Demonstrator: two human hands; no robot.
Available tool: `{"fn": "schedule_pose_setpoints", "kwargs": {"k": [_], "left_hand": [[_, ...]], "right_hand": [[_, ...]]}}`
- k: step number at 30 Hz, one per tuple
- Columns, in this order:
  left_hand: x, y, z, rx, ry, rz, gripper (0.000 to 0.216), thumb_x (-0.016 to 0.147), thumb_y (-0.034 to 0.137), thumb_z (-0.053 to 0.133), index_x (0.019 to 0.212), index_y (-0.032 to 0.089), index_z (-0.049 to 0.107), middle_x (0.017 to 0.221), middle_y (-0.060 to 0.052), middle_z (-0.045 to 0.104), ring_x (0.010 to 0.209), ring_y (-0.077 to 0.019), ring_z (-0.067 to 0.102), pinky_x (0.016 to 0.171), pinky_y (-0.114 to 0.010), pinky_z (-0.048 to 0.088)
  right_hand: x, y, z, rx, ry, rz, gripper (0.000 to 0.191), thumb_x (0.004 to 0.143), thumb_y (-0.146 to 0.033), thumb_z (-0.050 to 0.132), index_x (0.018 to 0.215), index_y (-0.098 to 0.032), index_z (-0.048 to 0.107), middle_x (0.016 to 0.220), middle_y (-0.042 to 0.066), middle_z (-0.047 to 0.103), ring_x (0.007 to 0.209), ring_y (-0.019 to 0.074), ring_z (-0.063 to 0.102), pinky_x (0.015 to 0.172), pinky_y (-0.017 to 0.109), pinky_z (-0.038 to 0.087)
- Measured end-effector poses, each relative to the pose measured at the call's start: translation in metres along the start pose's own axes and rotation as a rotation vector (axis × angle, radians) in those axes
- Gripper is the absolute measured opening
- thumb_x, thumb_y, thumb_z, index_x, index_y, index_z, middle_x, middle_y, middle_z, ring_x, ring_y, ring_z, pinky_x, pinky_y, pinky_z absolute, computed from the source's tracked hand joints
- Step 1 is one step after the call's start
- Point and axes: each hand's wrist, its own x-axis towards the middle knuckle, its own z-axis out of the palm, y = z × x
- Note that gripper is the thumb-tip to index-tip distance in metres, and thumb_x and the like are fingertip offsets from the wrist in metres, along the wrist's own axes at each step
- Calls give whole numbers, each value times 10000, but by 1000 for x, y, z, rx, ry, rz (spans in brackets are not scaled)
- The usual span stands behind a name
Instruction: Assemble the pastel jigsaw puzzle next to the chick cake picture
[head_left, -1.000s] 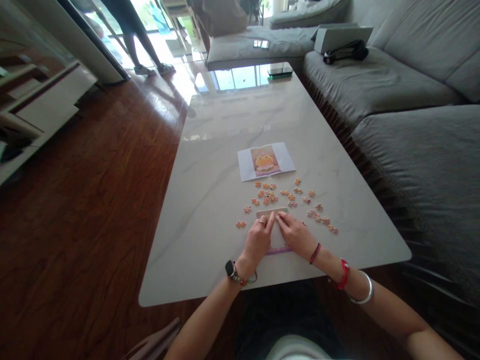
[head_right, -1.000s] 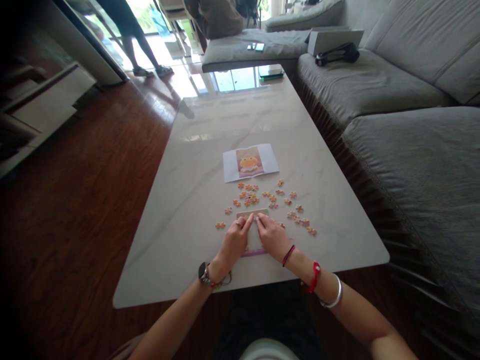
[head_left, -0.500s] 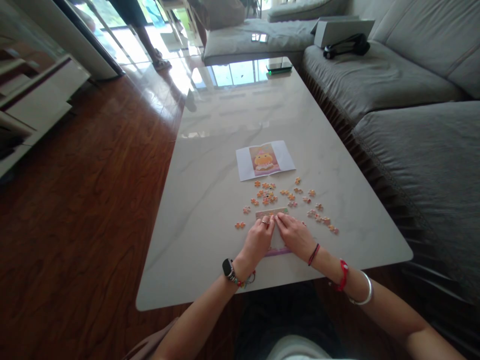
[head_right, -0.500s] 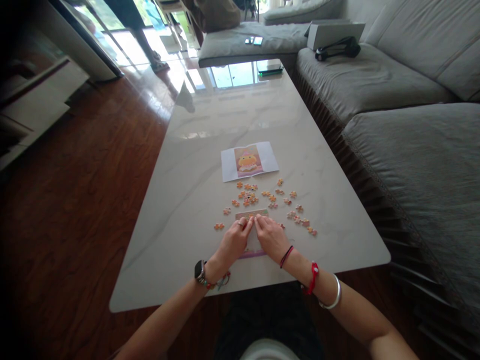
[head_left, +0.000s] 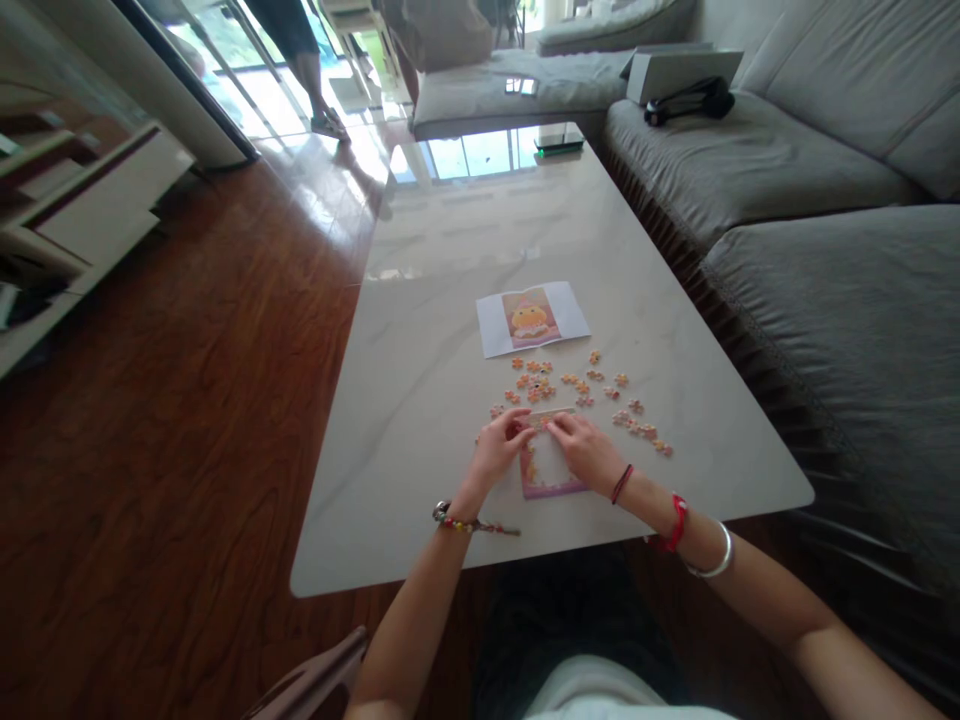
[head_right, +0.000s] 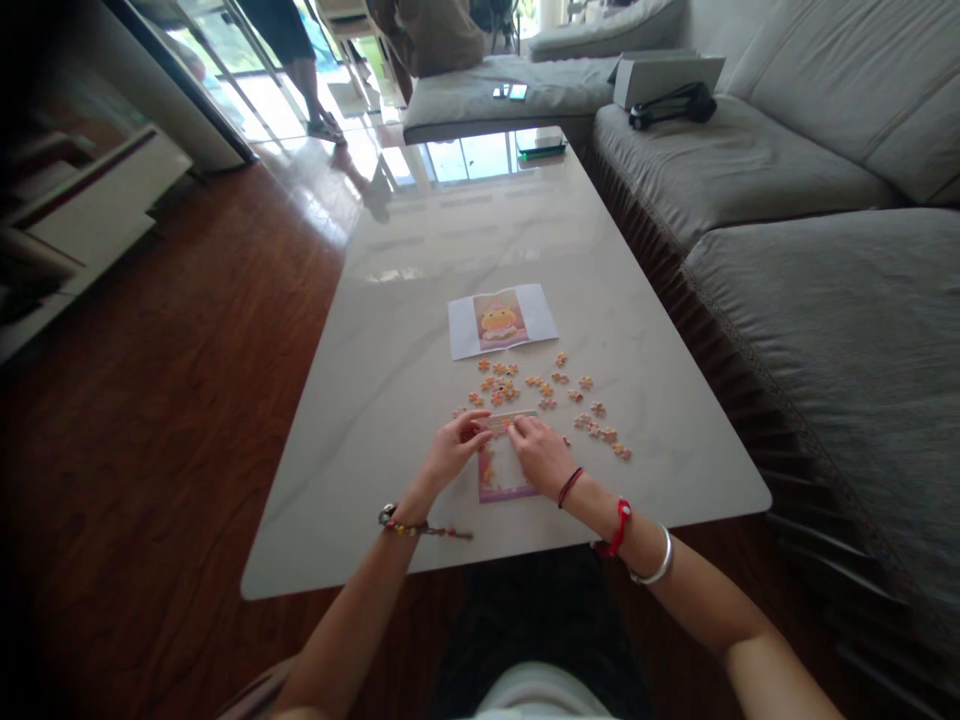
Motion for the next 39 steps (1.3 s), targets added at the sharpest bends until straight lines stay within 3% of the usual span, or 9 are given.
{"fn": "schedule_pose_setpoints", "kwargs": {"k": [3,5,9,13,19,24,28,33,39], "left_hand": [[-5,8,-4,-263,26,-111,242,667,302,587,852,150,556,687,-9,595,596,-106,571,461,-170,393],[-11,15,-2,-394,-34,-163,265,663,334,592,848,148,556,779,-37,610,650,-122,594,471,-168,400],[-23,22,10,-538,-165,-253,341,646,332,614,925,150,544,861,-60,609,727,-143,608,547,-187,438],[-27,19,20,-422,-112,-263,361,659,327,593,960,147,507,762,-43,603,630,-134,610,436,-156,388],[-38,16,10,-29,197,-127,215,708,270,516,890,162,557,809,-29,596,524,-70,559,509,-191,438],[-48,22,28,-41,112,-96,235,716,324,510,868,157,575,738,-13,603,431,-51,496,433,-175,400],[-48,26,56,-73,136,-73,236,718,362,506,787,157,601,726,-17,612,513,-73,525,454,-171,403],[-53,26,68,-129,175,-72,249,718,381,504,763,157,603,700,-11,604,565,-86,532,488,-176,414],[-57,31,67,-139,167,-97,283,743,401,463,745,147,587,686,-10,594,516,-72,501,460,-170,389]], "right_hand": [[8,3,-8,216,110,102,238,765,-83,399,921,-140,570,928,99,555,882,168,521,781,304,438],[9,3,-13,409,153,161,213,769,-134,428,929,-149,567,890,80,578,811,149,552,741,288,457],[0,-3,-18,783,45,187,262,753,-246,495,998,-171,550,802,40,631,668,116,587,600,230,481],[-12,-4,-15,838,50,248,220,718,-307,536,874,-174,616,751,36,652,599,115,585,540,220,470],[-29,25,-20,781,144,449,239,674,-323,574,834,-163,649,688,41,656,529,123,565,508,248,455],[-36,20,-26,1062,133,524,335,614,-337,627,875,-127,619,628,35,643,464,109,538,451,236,431],[-38,-4,-22,1310,233,628,329,562,-336,666,810,-143,570,655,30,643,550,135,587,463,228,441],[-45,-16,-12,1328,324,724,296,559,-344,671,738,-135,561,627,29,634,552,135,590,452,214,433],[-46,-15,-12,1311,312,712,309,554,-354,675,735,-125,574,612,37,632,539,142,590,439,220,432]]}}
